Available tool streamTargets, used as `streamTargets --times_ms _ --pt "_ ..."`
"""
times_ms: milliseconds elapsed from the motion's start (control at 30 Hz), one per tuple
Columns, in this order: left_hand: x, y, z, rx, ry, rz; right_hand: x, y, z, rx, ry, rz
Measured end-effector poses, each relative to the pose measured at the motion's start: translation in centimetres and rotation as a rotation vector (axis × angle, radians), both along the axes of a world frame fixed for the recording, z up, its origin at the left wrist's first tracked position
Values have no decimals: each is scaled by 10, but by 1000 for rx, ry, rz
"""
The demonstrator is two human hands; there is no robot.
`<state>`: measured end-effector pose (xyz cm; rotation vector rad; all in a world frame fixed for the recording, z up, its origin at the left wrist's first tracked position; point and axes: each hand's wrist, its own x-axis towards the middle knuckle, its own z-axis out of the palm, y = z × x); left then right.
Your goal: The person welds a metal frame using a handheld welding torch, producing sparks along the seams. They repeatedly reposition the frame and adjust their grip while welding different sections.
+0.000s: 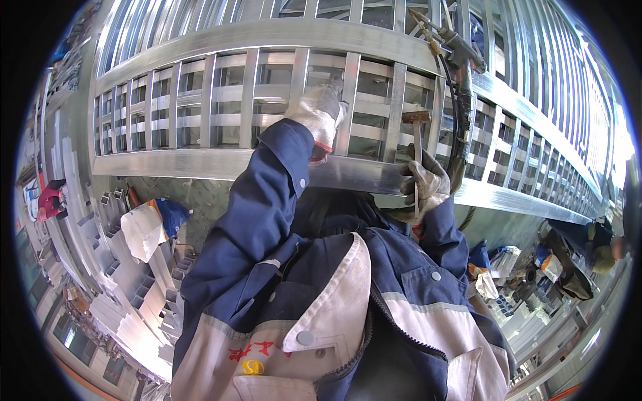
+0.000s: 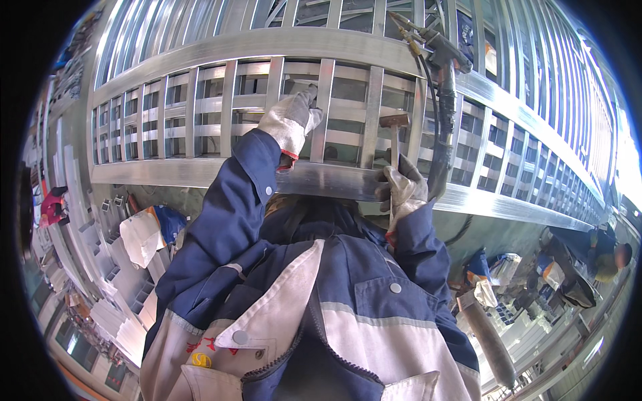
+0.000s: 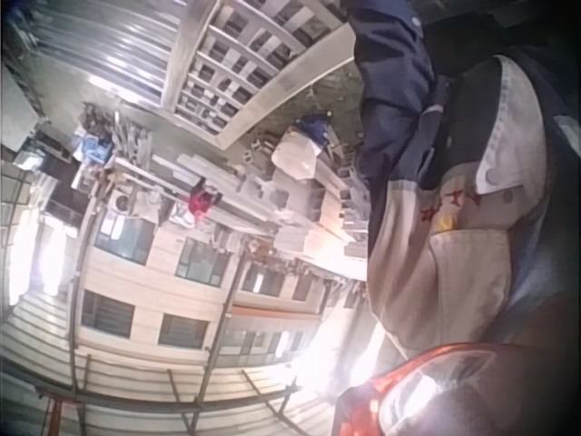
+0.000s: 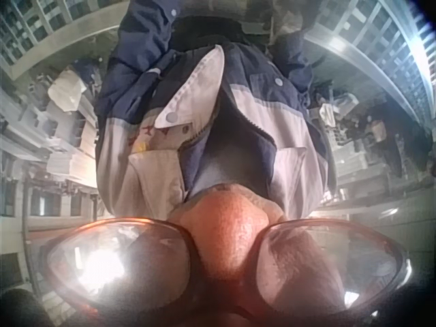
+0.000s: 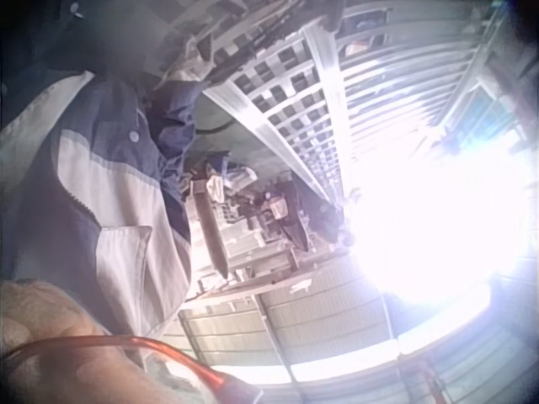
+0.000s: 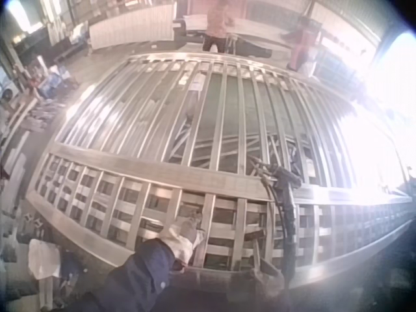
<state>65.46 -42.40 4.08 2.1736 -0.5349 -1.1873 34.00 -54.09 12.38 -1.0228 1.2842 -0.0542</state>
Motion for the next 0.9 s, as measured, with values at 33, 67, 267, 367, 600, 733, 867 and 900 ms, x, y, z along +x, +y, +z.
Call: streamTargets --times_ms 33,67,267,367,600,733,867,900 --pt "0 2 1 22 -177 -151 0 0 0 -10 3 9" --pt "1 4 2 46 -354 -303 1 1 1 -5 14 10" --pt "-3 4 17 -54 40 -8 5 5 10 -9 46 2" --pt "-1 4 26 -58 -10 -37 6 6 15 6 37 -40" --pt "1 7 25 -26 -204 -245 16 -4 20 -5 -87 -82" --pt "2 6 26 -15 18 -76 30 -9 22 -95 -167 -87" --pt "-2 7 36 -9 -218 -236 35 -2 28 -128 -149 -78" --pt "-2 7 38 3 -184 -224 36 0 28 -127 -122 -76"
